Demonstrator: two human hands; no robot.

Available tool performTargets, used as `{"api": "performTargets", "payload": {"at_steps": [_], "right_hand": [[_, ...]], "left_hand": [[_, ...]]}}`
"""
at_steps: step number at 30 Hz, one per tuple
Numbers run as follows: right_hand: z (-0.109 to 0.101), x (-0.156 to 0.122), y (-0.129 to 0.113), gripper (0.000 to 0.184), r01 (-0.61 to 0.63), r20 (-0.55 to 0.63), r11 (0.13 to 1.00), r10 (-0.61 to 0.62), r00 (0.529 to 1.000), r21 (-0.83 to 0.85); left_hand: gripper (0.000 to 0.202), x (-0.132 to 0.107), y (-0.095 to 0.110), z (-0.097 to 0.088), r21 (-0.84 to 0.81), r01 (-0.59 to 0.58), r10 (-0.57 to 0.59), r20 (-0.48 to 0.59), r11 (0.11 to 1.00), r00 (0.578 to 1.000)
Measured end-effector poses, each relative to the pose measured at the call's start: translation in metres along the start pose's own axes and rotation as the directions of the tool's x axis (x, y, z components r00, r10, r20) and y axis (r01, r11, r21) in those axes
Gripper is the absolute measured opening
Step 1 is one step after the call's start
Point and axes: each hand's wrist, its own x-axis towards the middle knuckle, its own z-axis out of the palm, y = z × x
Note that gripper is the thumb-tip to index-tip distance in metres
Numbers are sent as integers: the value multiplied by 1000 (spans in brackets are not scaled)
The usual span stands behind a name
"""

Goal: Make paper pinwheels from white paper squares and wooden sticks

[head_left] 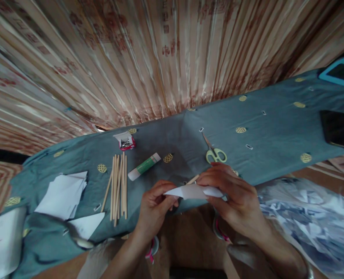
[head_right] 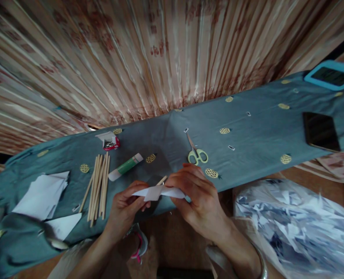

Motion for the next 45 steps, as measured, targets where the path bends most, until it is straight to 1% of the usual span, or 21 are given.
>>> {"api": "performTargets", "payload": {"at_steps": [4,8,13,15,17,19,20,22,24,27,31,33,35,37,38,43,45], "right_hand": [[0,-1,0,21,0,11,1000,0,1000,-3],[0,0,-1,19,-18,6,1000,18,1000,3],[-1,1,-2,17,-40,-8,999,40,999,12],[0,1,-3,14,-79,-10,996,80,997,45],[1,0,-3,11,-168,4,980,169,986,104],[3,0,-1,6,-289,26,941,289,957,176],[4,0,0,4,-356,40,910,356,934,213],[6,0,4,8,-483,88,825,480,873,295],[9,1,10,15,-585,158,720,572,805,373],[13,3,20,21,-675,249,570,648,720,469],[18,7,30,23,-755,347,392,712,610,525],[20,8,32,25,-789,385,312,740,551,529],[22,9,33,29,-808,416,248,755,507,534],[25,10,34,31,-814,431,226,756,493,536],[27,10,34,32,-814,432,231,753,497,533],[34,10,31,34,-810,414,296,741,529,506],[35,11,30,36,-812,418,348,722,551,469]], "left_hand": [[15,0,-1,-1,-20,15,-15,-4,1000,1000],[16,0,-1,-1,-42,12,-12,-4,999,1000],[15,-2,-3,-2,-20,5,-4,19,1000,1000],[10,-2,-4,-2,-14,-8,9,20,1000,1000],[7,-2,-5,-2,5,-22,22,10,1000,1000],[12,-2,-4,-1,35,-25,25,5,999,1000],[15,-2,-3,-1,46,-21,20,10,999,1000],[18,-2,-2,1,52,2,-3,30,999,1000],[17,-3,-5,3,34,37,-38,42,999,998],[9,-7,-16,6,-39,96,-94,32,995,995],[22,-12,-30,8,-111,144,-143,16,983,990],[25,-15,-34,7,-119,149,-149,6,982,989],[26,-18,-36,6,-130,152,-154,-1,980,988],[26,-21,-38,5,-159,160,-163,-3,974,987],[26,-22,-38,5,-181,165,-169,-7,969,986],[29,-29,-35,5,-264,213,-234,-50,941,971],[31,-33,-32,4,-287,221,-250,-68,932,966]]}}
